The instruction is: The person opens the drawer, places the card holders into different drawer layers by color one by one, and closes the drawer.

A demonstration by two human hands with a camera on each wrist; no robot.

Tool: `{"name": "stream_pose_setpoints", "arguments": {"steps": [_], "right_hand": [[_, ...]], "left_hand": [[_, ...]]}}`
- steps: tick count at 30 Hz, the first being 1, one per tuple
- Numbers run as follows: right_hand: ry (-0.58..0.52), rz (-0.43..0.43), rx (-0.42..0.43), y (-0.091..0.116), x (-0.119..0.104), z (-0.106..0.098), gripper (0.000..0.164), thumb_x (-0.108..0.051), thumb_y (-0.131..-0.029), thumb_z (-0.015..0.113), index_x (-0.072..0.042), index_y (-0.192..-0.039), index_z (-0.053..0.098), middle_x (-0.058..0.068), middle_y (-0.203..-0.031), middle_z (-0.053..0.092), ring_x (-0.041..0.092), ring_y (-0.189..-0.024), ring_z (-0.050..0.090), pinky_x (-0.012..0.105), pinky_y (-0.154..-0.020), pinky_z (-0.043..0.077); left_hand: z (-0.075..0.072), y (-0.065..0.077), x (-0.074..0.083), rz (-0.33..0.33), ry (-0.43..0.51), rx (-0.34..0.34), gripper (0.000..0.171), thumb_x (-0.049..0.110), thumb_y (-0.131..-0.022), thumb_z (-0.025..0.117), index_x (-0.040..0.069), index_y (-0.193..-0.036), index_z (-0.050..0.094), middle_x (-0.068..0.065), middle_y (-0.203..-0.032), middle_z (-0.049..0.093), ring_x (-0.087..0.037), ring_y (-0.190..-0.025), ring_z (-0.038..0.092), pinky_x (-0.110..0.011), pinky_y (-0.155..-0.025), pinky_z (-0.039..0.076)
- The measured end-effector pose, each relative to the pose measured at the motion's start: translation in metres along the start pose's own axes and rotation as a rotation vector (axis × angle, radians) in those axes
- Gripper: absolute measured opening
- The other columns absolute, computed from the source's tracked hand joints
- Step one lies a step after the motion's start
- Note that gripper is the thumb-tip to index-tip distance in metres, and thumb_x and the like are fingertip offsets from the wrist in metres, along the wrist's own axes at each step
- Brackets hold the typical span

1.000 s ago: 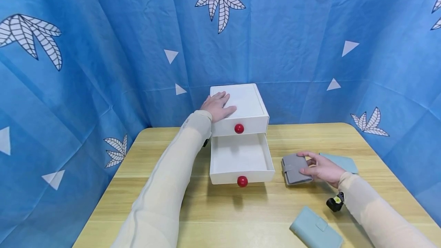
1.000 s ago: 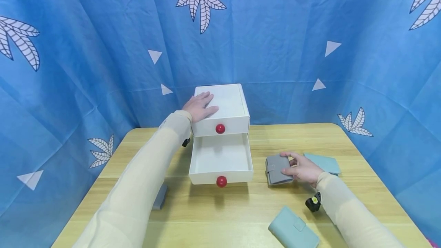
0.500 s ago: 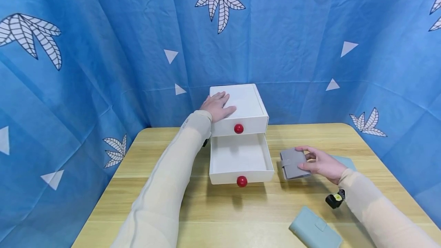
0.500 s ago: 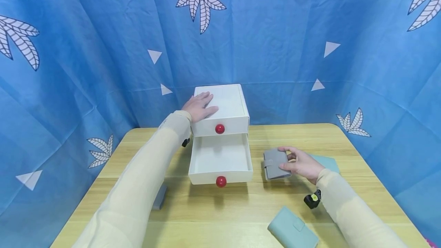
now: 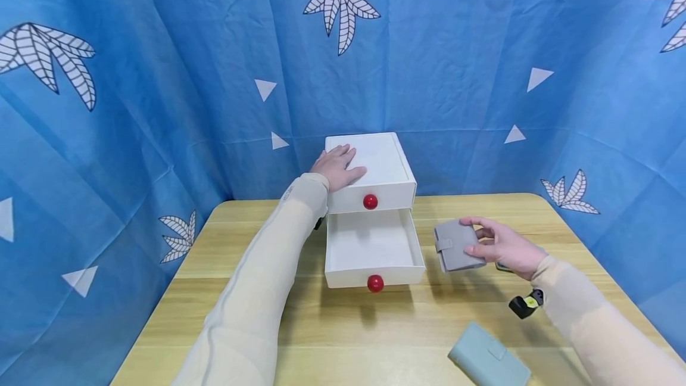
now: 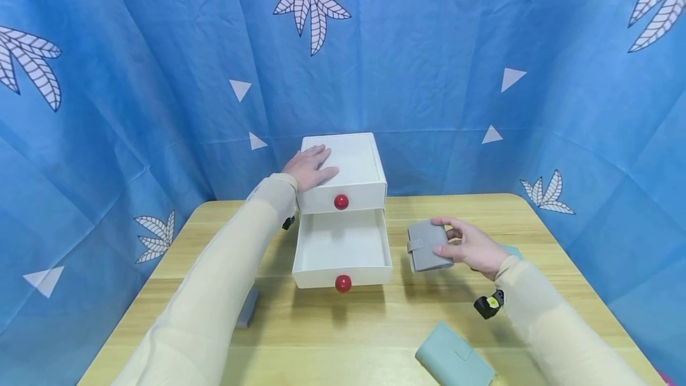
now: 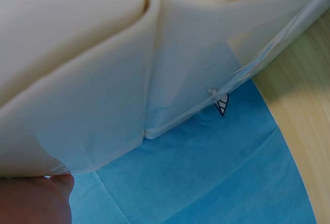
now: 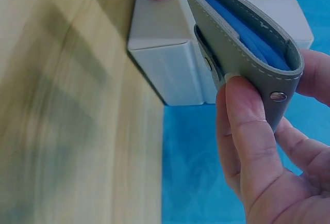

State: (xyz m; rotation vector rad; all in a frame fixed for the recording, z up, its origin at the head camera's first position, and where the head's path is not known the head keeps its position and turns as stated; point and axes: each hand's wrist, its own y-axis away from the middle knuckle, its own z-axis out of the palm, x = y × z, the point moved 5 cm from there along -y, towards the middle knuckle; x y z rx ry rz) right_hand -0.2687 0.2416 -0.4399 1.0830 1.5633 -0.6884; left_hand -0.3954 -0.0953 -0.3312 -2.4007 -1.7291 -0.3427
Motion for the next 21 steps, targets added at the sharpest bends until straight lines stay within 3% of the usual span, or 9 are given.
{"name": "stream_pose_setpoints", "arguments": {"steps": [21], "right_hand": [[0.019, -0.052, 0.004, 0.003, -0.047, 0.009, 0.072, -0.011, -0.090, 0.067, -0.002, -0.149, 0.025, 0.031, -0.126, 0.044, 0.034, -0.105, 0.058, 0.042, -0.080, 0.056]], "left_hand": [[0.000, 0.001, 0.000, 0.009, -0.013, -0.004, 0.075, 0.063, -0.094, 0.034, 0.021, -0.155, 0.020, 0.001, -0.161, 0.013, -0.017, -0.148, 0.005, -0.040, -0.118, -0.001]]}}
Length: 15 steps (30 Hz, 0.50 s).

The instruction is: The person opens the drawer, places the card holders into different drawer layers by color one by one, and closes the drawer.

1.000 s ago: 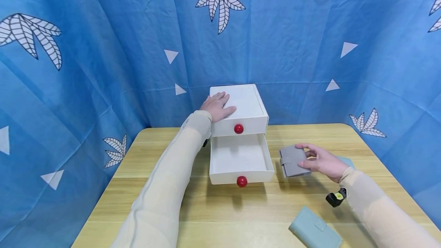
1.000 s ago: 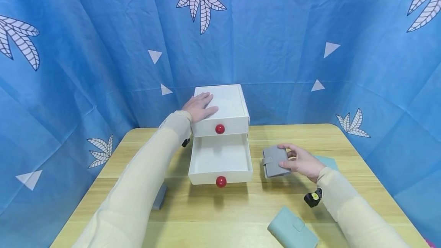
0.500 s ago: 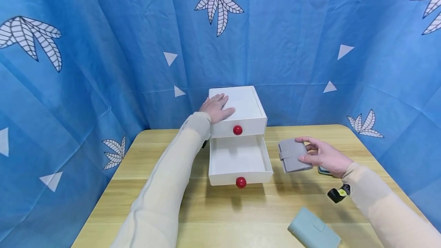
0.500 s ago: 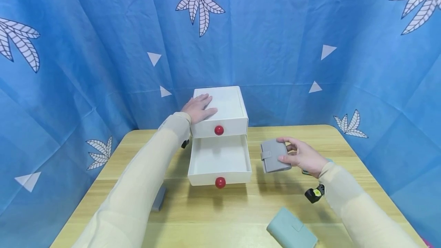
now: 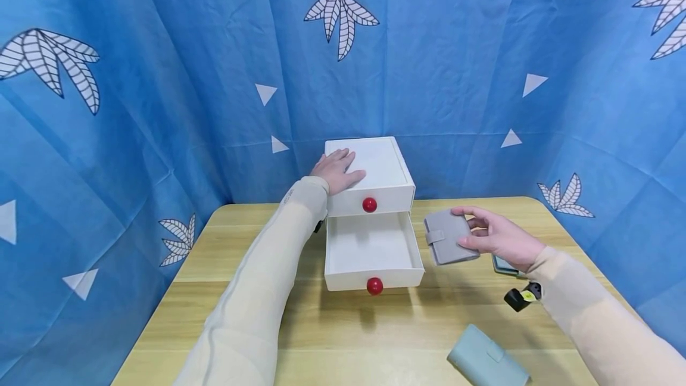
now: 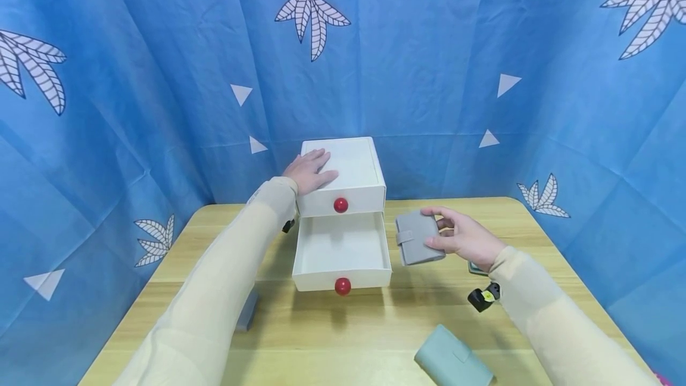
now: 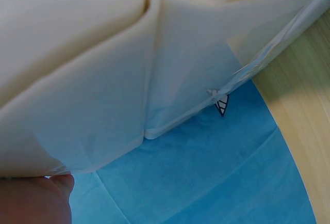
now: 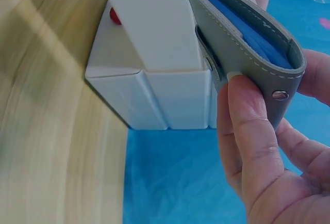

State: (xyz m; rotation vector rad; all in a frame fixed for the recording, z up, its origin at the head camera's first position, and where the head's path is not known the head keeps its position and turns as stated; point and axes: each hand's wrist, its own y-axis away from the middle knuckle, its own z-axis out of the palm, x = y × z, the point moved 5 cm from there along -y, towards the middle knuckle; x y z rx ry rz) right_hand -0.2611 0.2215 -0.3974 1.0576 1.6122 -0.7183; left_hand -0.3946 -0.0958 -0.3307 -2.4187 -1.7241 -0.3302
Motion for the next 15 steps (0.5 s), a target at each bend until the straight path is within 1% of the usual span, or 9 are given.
{"name": "stream_pose_setpoints", "arguments": {"steps": [9, 15], "right_hand": [[0.021, -0.020, -0.024, -0.003, -0.016, 0.008, 0.071, -0.012, -0.091, 0.067, -0.001, -0.148, 0.027, 0.030, -0.125, 0.044, 0.033, -0.104, 0.058, 0.041, -0.079, 0.056], [0.068, -0.022, -0.036, -0.010, -0.025, 0.018, 0.068, -0.015, -0.090, 0.068, -0.005, -0.147, 0.032, 0.026, -0.123, 0.047, 0.033, -0.103, 0.056, 0.041, -0.079, 0.055]], "left_hand": [[0.001, -0.001, 0.001, 0.017, -0.011, -0.004, 0.075, 0.063, -0.095, 0.034, 0.019, -0.155, 0.020, 0.000, -0.161, 0.013, -0.018, -0.148, 0.005, -0.041, -0.118, 0.000], [0.001, -0.001, 0.000, 0.017, -0.002, 0.000, 0.076, 0.063, -0.095, 0.034, 0.020, -0.155, 0.021, 0.000, -0.161, 0.014, -0.018, -0.148, 0.005, -0.041, -0.118, 0.000]]}}
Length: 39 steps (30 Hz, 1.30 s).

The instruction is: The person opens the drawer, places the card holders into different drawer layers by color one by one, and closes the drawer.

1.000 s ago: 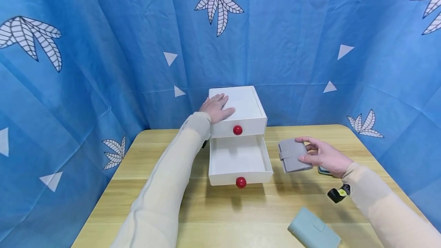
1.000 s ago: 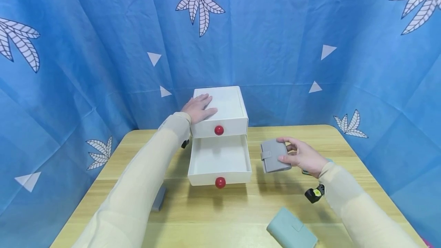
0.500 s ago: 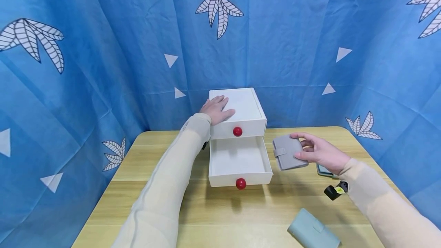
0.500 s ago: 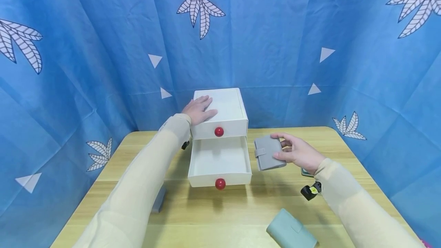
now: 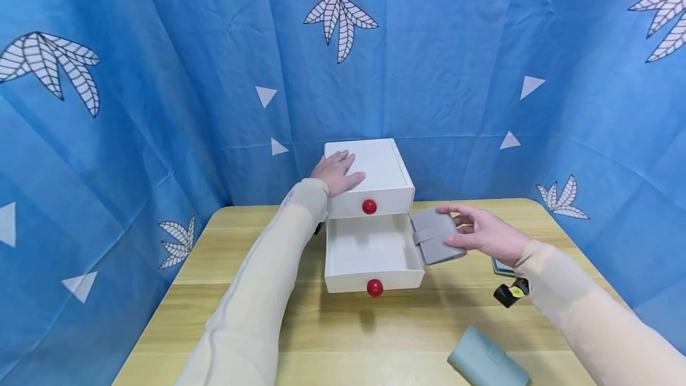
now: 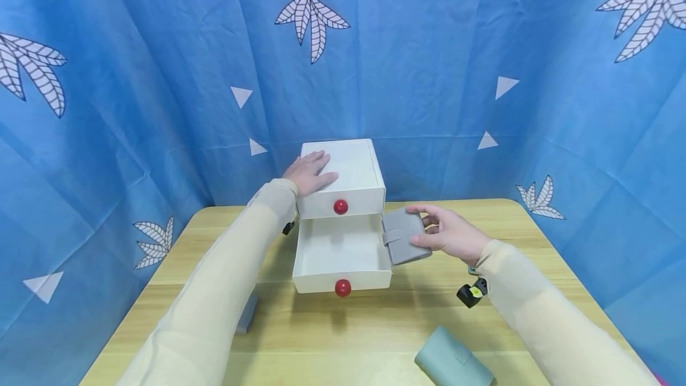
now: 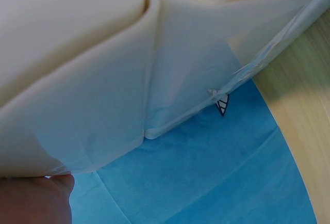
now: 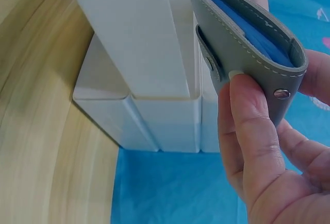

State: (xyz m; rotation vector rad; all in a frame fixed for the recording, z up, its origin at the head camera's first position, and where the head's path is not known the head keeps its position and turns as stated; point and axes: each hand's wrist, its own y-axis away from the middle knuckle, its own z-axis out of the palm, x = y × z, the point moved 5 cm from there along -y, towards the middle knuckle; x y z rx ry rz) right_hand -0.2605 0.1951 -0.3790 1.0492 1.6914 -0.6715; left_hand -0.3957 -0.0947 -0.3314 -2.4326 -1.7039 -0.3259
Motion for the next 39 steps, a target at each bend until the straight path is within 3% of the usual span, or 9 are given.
{"name": "stream_pose_setpoints", "arguments": {"steps": [17, 39], "right_hand": [[0.090, 0.070, -0.046, -0.027, -0.022, 0.028, 0.064, -0.015, -0.088, 0.071, -0.013, -0.144, 0.040, 0.018, -0.116, 0.054, 0.032, -0.101, 0.058, 0.041, -0.080, 0.055], [0.230, 0.073, -0.104, -0.063, -0.033, 0.064, 0.060, -0.013, -0.084, 0.075, -0.010, -0.138, 0.048, 0.014, -0.110, 0.059, 0.026, -0.092, 0.061, 0.037, -0.076, 0.056]], "left_hand": [[0.000, 0.000, -0.002, 0.006, -0.009, 0.005, 0.075, 0.062, -0.095, 0.035, 0.019, -0.155, 0.021, -0.001, -0.161, 0.014, -0.018, -0.147, 0.006, -0.040, -0.118, -0.001], [-0.001, 0.000, -0.001, -0.014, 0.015, 0.002, 0.075, 0.063, -0.094, 0.036, 0.020, -0.154, 0.022, 0.000, -0.161, 0.015, -0.018, -0.147, 0.007, -0.041, -0.118, 0.001]]}}
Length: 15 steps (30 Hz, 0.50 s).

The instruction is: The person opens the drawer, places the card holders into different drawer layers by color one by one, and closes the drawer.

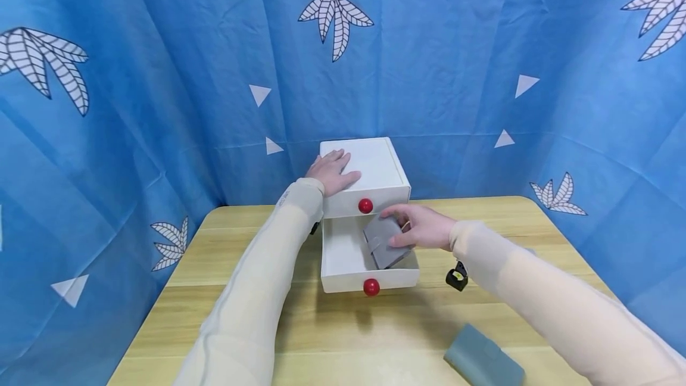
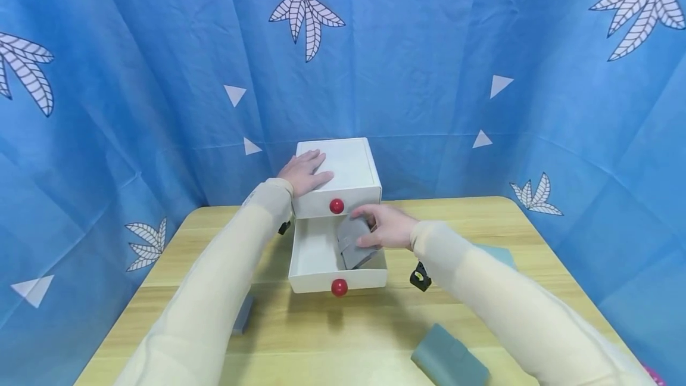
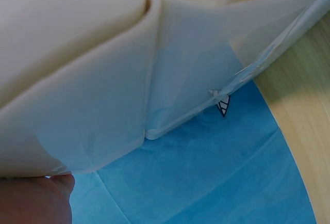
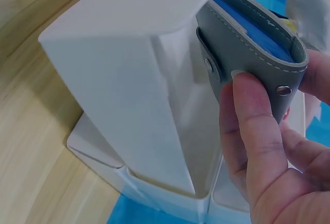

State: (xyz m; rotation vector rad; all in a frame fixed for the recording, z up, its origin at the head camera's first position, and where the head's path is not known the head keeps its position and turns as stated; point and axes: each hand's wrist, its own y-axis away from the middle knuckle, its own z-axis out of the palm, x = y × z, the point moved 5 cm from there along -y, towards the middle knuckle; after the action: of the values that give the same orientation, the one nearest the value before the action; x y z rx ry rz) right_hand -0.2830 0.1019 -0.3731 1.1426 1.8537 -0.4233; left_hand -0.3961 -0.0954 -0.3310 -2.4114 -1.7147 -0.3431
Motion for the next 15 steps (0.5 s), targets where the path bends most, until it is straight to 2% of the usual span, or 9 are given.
{"name": "stream_pose_setpoints", "arguments": {"steps": [9, 15], "right_hand": [[0.143, -0.002, -0.003, -0.012, -0.009, 0.015, 0.057, -0.014, -0.082, 0.077, -0.013, -0.134, 0.053, 0.009, -0.103, 0.059, 0.024, -0.090, 0.057, 0.034, -0.074, 0.053], [0.176, 0.001, -0.026, -0.020, -0.010, 0.025, 0.059, -0.012, -0.081, 0.077, -0.011, -0.135, 0.053, 0.010, -0.100, 0.057, 0.024, -0.089, 0.056, 0.033, -0.071, 0.053]], "left_hand": [[0.001, -0.001, 0.001, -0.001, -0.018, -0.003, 0.075, 0.064, -0.094, 0.034, 0.020, -0.154, 0.022, 0.000, -0.161, 0.015, -0.017, -0.147, 0.006, -0.040, -0.118, 0.000], [0.002, -0.001, 0.000, -0.010, -0.021, -0.007, 0.075, 0.064, -0.094, 0.034, 0.021, -0.155, 0.022, 0.001, -0.161, 0.014, -0.016, -0.147, 0.005, -0.041, -0.118, -0.001]]}}
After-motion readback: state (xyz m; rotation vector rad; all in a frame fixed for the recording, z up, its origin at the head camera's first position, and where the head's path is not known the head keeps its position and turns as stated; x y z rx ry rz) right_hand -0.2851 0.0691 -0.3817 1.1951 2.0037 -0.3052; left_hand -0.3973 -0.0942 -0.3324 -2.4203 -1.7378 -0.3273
